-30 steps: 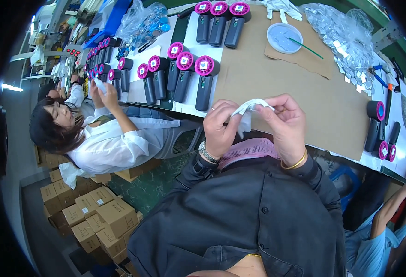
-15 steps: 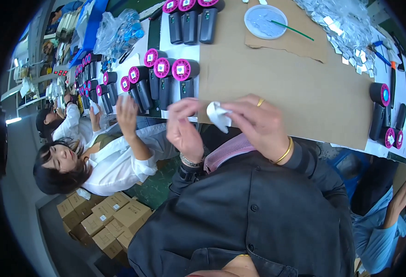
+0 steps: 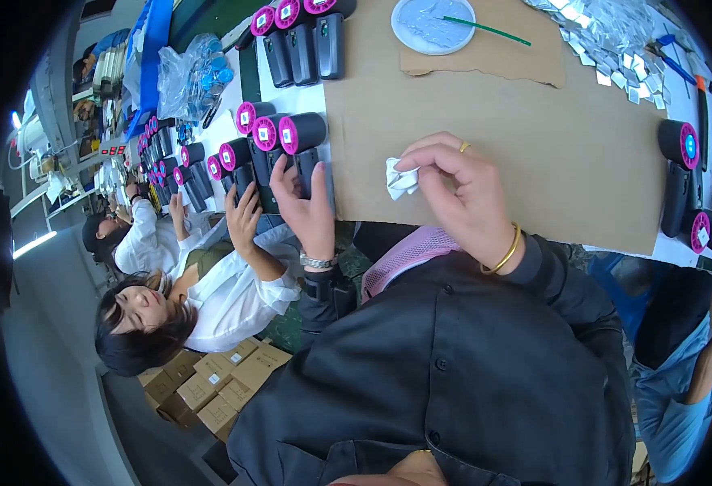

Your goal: The person wipes a hair dryer with a cloth, applies a substance to it using a small stick, and presses a small square component onto it by hand before tapping it with a padded tool.

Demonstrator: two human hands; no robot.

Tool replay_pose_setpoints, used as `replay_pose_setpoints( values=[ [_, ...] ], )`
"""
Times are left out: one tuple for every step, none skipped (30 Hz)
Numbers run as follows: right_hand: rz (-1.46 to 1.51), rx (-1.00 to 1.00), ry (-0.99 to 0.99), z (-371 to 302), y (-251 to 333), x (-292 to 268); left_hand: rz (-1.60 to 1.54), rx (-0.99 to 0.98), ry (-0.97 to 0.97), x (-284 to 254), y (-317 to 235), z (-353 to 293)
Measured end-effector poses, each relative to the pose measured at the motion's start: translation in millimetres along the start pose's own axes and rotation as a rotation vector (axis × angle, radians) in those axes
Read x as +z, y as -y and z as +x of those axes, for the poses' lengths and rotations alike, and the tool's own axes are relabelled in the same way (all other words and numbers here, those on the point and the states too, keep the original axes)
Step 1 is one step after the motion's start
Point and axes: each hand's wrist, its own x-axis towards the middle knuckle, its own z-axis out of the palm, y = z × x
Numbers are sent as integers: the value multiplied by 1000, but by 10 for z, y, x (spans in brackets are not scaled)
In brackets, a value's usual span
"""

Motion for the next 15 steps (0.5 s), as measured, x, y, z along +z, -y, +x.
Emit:
replay_pose_setpoints(
  values=[
    [17,23,-1,1,9,-15,-174,-65,36,-40,40,2],
    [34,45,-1,4,16,-25,-347,-131,72,-90,71,1],
    [38,47,-2,9,21,-31,-519,-198,106,-135,89,-8],
    [41,51,-4,17,48,-37,-514,-199,110,-195,41,-14],
    [44,55,-5,25,74,-38,-602,-245,144,-269,-26,-23],
    [48,54,-5,35,72,-32,-690,-287,175,-327,-82,-28],
    [52,53,-5,39,70,-12,-779,-329,206,-370,-116,-30],
    [43,75,-26,37,68,22,-776,-326,205,-396,-133,-32],
    [35,98,-42,34,70,62,-807,-326,221,-424,-149,-49],
    [26,120,-58,38,77,97,-838,-325,238,-445,-163,-67],
    [28,116,-54,50,98,118,-871,-323,254,-462,-172,-83],
    [-16,114,-5,68,132,131,-870,-319,248,-473,-170,-102],
    [-62,111,44,88,168,147,-846,-308,229,-479,-157,-125],
    [-109,110,88,100,190,168,-823,-297,215,-473,-146,-147],
    [-111,107,89,170,187,215,-801,-287,201,-469,-141,-166]
  ],
)
